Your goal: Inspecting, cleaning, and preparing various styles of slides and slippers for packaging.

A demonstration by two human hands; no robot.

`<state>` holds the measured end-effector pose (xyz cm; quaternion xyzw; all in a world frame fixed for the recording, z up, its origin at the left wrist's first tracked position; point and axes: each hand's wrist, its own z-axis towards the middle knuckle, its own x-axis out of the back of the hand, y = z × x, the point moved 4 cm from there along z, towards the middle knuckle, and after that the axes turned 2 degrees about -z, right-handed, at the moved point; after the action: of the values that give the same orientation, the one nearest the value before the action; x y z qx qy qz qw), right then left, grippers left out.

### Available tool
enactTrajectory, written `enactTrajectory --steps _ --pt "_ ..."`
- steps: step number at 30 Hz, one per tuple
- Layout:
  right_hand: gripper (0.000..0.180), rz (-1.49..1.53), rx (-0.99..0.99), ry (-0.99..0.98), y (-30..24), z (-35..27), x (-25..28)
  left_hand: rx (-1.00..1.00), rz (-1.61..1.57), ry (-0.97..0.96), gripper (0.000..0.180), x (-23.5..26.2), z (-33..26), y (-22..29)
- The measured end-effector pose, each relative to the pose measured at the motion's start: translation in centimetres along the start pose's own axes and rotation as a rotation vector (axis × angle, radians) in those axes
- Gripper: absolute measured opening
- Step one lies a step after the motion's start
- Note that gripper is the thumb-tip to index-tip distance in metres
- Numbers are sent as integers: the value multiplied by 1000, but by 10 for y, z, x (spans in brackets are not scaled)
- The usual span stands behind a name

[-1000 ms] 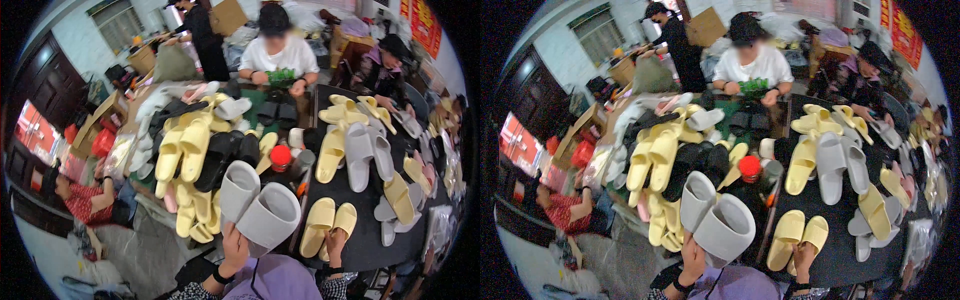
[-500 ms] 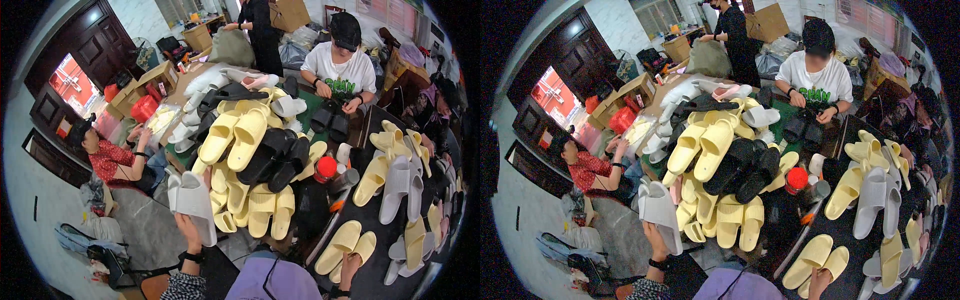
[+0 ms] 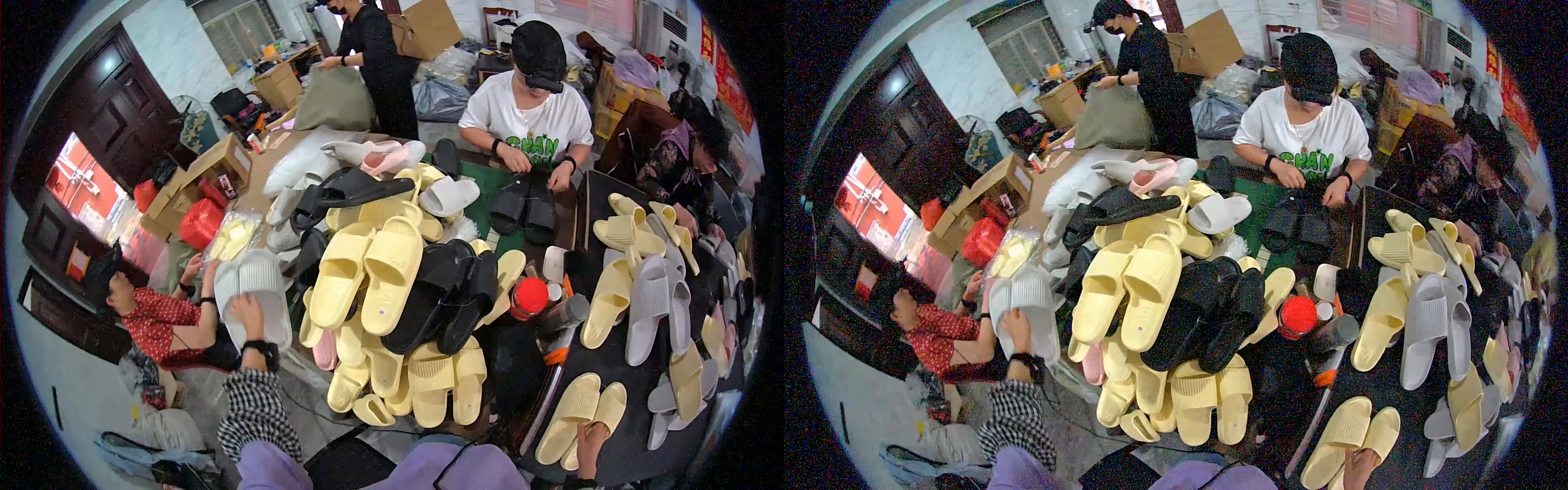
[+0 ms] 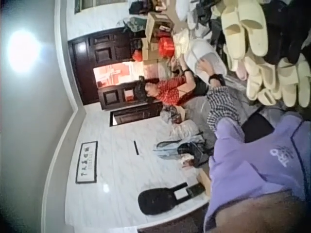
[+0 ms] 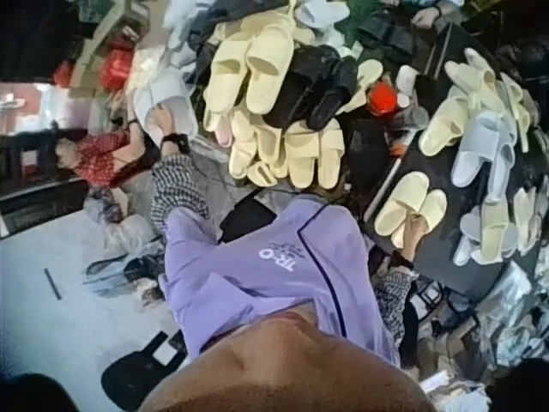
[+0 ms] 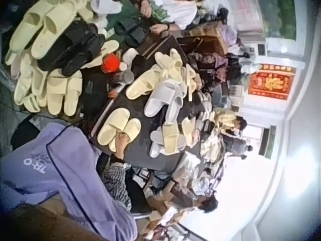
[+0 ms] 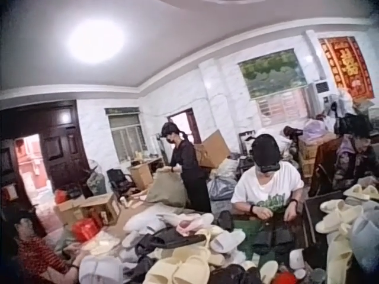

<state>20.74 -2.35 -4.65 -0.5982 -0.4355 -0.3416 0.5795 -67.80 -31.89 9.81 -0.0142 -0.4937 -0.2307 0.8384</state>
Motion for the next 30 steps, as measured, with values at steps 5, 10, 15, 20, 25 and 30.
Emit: enactTrajectory --steps 5,10,15,20,25,30 --pt "38 107 50 110 -3 -14 12 -1 -366 -246 44 -12 46 111" --pt "43 128 -23 28 10 -22 1 -95 -824 -157 33 -15 2 151" --pt "34 140 2 18 -43 -17 32 -182 -852 -124 30 70 -68 214" --pt "29 495 -21 120 -48 -31 60 -247 -1056 -285 28 112 -156 314" --pt "24 768 -155 201 -33 -64 101 -722 -1095 -892 27 118 -308 425" --pt "42 1104 -351 525 14 -100 152 -1448 -972 -1560 46 164 -483 482"
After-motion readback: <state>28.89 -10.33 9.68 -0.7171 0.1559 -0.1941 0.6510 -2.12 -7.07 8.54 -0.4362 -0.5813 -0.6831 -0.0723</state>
